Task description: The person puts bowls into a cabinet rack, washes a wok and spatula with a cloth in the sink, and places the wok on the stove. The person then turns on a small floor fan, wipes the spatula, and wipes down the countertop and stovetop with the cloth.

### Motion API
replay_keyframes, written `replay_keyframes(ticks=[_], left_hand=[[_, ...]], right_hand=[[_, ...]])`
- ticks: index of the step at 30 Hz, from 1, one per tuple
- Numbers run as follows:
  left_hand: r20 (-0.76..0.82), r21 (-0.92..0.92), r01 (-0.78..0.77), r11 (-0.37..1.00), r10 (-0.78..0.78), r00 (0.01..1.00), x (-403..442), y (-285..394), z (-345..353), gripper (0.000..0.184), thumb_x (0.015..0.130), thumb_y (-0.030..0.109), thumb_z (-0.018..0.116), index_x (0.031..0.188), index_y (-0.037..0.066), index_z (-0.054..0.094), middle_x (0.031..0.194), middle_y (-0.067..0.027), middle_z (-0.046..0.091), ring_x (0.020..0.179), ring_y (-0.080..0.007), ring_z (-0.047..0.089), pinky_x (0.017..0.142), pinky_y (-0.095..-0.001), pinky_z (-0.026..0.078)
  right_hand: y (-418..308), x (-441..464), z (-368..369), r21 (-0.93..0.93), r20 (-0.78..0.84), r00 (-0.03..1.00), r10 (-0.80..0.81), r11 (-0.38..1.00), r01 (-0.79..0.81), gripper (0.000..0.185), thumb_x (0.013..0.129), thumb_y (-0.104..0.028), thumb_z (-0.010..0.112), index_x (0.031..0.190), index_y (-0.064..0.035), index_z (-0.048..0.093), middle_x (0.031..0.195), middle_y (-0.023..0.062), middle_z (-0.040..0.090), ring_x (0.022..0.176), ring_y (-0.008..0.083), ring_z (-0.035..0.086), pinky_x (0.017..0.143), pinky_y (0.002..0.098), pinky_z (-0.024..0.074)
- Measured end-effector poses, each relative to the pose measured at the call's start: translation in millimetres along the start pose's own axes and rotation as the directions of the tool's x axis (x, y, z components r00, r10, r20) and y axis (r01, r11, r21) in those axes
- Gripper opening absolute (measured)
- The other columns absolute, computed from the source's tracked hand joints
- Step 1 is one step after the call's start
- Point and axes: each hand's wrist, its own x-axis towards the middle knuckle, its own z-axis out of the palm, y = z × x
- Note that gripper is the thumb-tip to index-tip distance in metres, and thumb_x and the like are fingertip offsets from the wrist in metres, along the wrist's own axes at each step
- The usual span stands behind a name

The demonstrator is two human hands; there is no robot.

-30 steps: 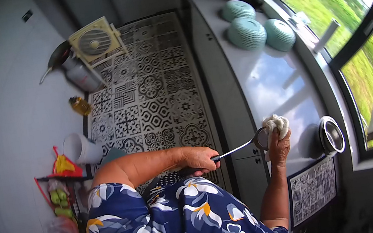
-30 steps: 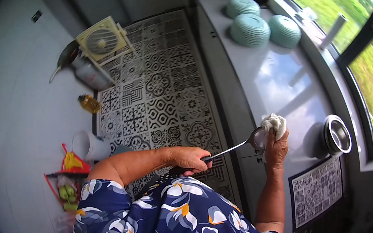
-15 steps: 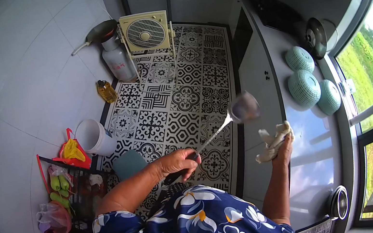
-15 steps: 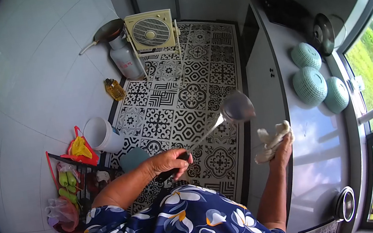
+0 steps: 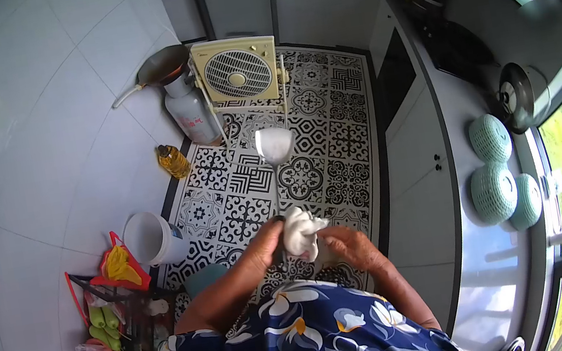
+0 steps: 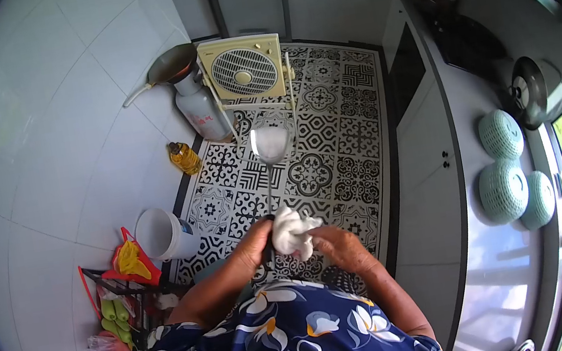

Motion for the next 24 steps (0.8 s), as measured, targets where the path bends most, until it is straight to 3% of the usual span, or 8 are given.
replay_keyframes(ticks=[1,3,5,8,11,16,21,24], left_hand=[[0.008,-0.028,0.009,1.000,-0.009,1.000,4,9,-6,0.036,0.086,0.028,0.051,0.110,0.001,0.051,0.104,-0.0156,0.058,0.090,-0.0270,0.061,0.073,-0.0440,0.054],[-0.074,0.008,-0.168,0.986,0.168,0.983,22,13,-37,0.032,0.087,0.024,0.049,0.106,-0.001,0.052,0.101,-0.0173,0.059,0.084,-0.0273,0.062,0.067,-0.0409,0.055],[-0.212,0.137,-0.293,0.946,0.316,0.925,4,30,-22,0.029,0.088,0.020,0.045,0.107,-0.002,0.052,0.102,-0.0159,0.059,0.083,-0.0243,0.062,0.069,-0.0358,0.054],[-0.454,0.214,-0.440,0.872,0.488,0.746,-3,37,-50,0.027,0.086,0.012,0.042,0.111,0.000,0.046,0.102,-0.0187,0.057,0.075,-0.0288,0.061,0.049,-0.0403,0.052],[-0.530,0.270,-0.472,0.839,0.539,0.655,-21,41,-67,0.026,0.082,0.007,0.040,0.104,-0.003,0.050,0.097,-0.0191,0.058,0.073,-0.0273,0.061,0.049,-0.0385,0.052],[-0.825,0.346,-0.467,0.814,0.501,0.262,-24,26,-130,0.026,0.080,0.006,0.041,0.100,-0.005,0.052,0.087,-0.0175,0.059,0.068,-0.0285,0.061,0.055,-0.0377,0.052],[-0.880,0.195,-0.511,0.837,0.379,0.286,-2,44,-185,0.028,0.078,0.006,0.041,0.101,-0.008,0.051,0.087,-0.0196,0.059,0.070,-0.0305,0.061,0.058,-0.0403,0.052],[-0.917,0.127,-0.576,0.808,0.316,0.241,11,63,-228,0.029,0.078,0.005,0.041,0.099,-0.012,0.050,0.088,-0.0237,0.058,0.070,-0.0338,0.061,0.060,-0.0432,0.052]], right_hand=[[9,10,-14,0.075,0.019,0.991,0.130,0.989,-0.131,0.042,0.088,-0.033,0.050,0.118,-0.0031,0.051,0.105,0.0149,0.059,0.096,0.0246,0.057,0.084,0.0341,0.0442],[51,32,-39,0.017,-0.010,0.995,0.104,0.995,-0.103,0.043,0.089,-0.034,0.050,0.116,-0.0014,0.052,0.098,0.0140,0.062,0.089,0.0232,0.060,0.078,0.0339,0.0475],[75,62,-70,0.504,0.028,0.950,0.310,0.816,-0.281,0.037,0.088,-0.029,0.049,0.111,-0.0004,0.056,0.092,0.0124,0.063,0.084,0.0190,0.061,0.075,0.0295,0.0478],[90,113,-108,0.573,0.047,0.933,0.357,0.755,-0.318,0.037,0.088,-0.030,0.048,0.109,-0.0001,0.056,0.091,0.0111,0.062,0.082,0.0165,0.060,0.073,0.0279,0.0486],[94,161,-130,0.577,0.073,0.931,0.357,0.747,-0.331,0.037,0.088,-0.029,0.047,0.108,0.0003,0.056,0.090,0.0113,0.062,0.079,0.0175,0.060,0.072,0.0290,0.0493],[110,251,-135,0.558,0.150,0.933,0.326,0.751,-0.352,0.035,0.088,-0.028,0.048,0.107,0.0003,0.056,0.089,0.0095,0.062,0.076,0.0155,0.060,0.069,0.0263,0.0491],[89,369,-135,0.426,0.140,0.963,0.232,0.864,-0.270,0.038,0.087,-0.031,0.052,0.109,0.0005,0.055,0.088,0.0088,0.062,0.076,0.0142,0.059,0.069,0.0263,0.0489],[76,459,-128,0.147,0.059,0.993,0.102,0.983,-0.109,0.036,0.087,-0.028,0.051,0.110,-0.0010,0.055,0.089,0.0083,0.063,0.080,0.0151,0.060,0.072,0.0264,0.0483]])
